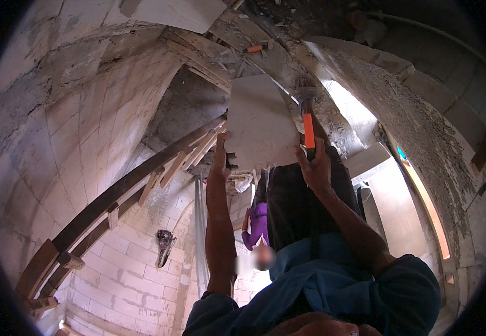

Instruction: The person uses a hand saw to cut a large sheet of white plasterboard resting on a wooden scaffold. They saw through the material, lift the cut piece, and place it on the scaffold. The person then retrieves another sheet and repeats the cutting process.

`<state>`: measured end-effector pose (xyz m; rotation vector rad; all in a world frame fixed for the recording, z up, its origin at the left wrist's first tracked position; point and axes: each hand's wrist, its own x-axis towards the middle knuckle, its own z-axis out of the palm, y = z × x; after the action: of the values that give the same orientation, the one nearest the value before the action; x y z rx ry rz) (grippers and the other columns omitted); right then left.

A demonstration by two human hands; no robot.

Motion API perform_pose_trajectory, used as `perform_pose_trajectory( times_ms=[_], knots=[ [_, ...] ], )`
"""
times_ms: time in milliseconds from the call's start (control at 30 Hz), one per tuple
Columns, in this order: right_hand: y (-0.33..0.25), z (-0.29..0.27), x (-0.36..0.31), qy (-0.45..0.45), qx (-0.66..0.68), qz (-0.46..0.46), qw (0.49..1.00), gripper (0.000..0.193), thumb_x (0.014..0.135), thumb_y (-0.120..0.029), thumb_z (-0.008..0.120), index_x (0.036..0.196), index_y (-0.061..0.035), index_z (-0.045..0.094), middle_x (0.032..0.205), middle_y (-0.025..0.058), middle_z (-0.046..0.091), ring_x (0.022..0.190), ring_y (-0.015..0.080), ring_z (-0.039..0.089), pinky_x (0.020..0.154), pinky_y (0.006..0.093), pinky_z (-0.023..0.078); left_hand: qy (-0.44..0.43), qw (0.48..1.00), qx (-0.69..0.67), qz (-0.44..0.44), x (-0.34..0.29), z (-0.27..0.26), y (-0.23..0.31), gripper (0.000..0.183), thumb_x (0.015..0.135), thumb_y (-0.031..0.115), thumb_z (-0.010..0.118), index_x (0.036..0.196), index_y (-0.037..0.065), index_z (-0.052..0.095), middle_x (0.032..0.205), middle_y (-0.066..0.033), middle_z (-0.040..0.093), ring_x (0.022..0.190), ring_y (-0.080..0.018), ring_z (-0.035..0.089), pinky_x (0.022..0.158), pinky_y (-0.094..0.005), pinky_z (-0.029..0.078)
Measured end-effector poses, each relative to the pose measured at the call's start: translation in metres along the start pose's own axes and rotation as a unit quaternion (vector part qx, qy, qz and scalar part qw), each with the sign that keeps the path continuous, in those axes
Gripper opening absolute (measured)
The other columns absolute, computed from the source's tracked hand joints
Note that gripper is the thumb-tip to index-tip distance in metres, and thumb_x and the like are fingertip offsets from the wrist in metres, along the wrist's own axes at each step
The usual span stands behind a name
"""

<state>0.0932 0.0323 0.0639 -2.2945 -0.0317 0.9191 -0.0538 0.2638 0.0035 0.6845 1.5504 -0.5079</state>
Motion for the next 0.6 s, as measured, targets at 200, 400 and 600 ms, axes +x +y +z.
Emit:
perform_pose_trajectory(
  times_ms=[200,400,600],
  knots=[
    [0.0063,0.0009,0.0004,-0.01,-0.002,0.011,1.0,0.044,0.092,-0.034,0.073,0.119,-0.0058,0.053,0.081,0.0148,0.062,0.068,0.0297,0.063,0.065,0.042,0.048,0.013,1.0,0.005,-0.003,-0.0087,0.0095,0.0071,0.074,0.084,0.079,0.049,0.137,0.028,0.057,0.115,-0.0014,0.058,0.084,-0.0187,0.048,0.068,-0.0406,0.043],
    [0.006,0.0008,-0.0001,0.001,0.001,-0.013,1.0,0.042,0.092,-0.033,0.073,0.119,-0.0062,0.053,0.081,0.0136,0.062,0.069,0.028,0.063,0.065,0.0408,0.048,0.003,1.0,-0.024,0.003,-0.0104,0.0103,0.008,0.073,0.081,0.075,0.054,0.137,0.029,0.056,0.114,-0.0023,0.058,0.086,-0.0197,0.049,0.068,-0.0423,0.043],
    [0.0021,-0.0037,0.0003,-0.061,0.021,0.066,0.996,0.061,0.091,-0.047,0.071,0.127,-0.0029,0.05,0.108,0.02,0.064,0.098,0.0379,0.066,0.086,0.0475,0.05,0.013,1.0,-0.012,0.01,-0.0043,0.0053,0.0033,0.076,0.078,0.069,0.061,0.14,0.026,0.052,0.112,-0.0049,0.06,0.084,-0.0202,0.052,0.066,-0.0419,0.043]
  ],
)
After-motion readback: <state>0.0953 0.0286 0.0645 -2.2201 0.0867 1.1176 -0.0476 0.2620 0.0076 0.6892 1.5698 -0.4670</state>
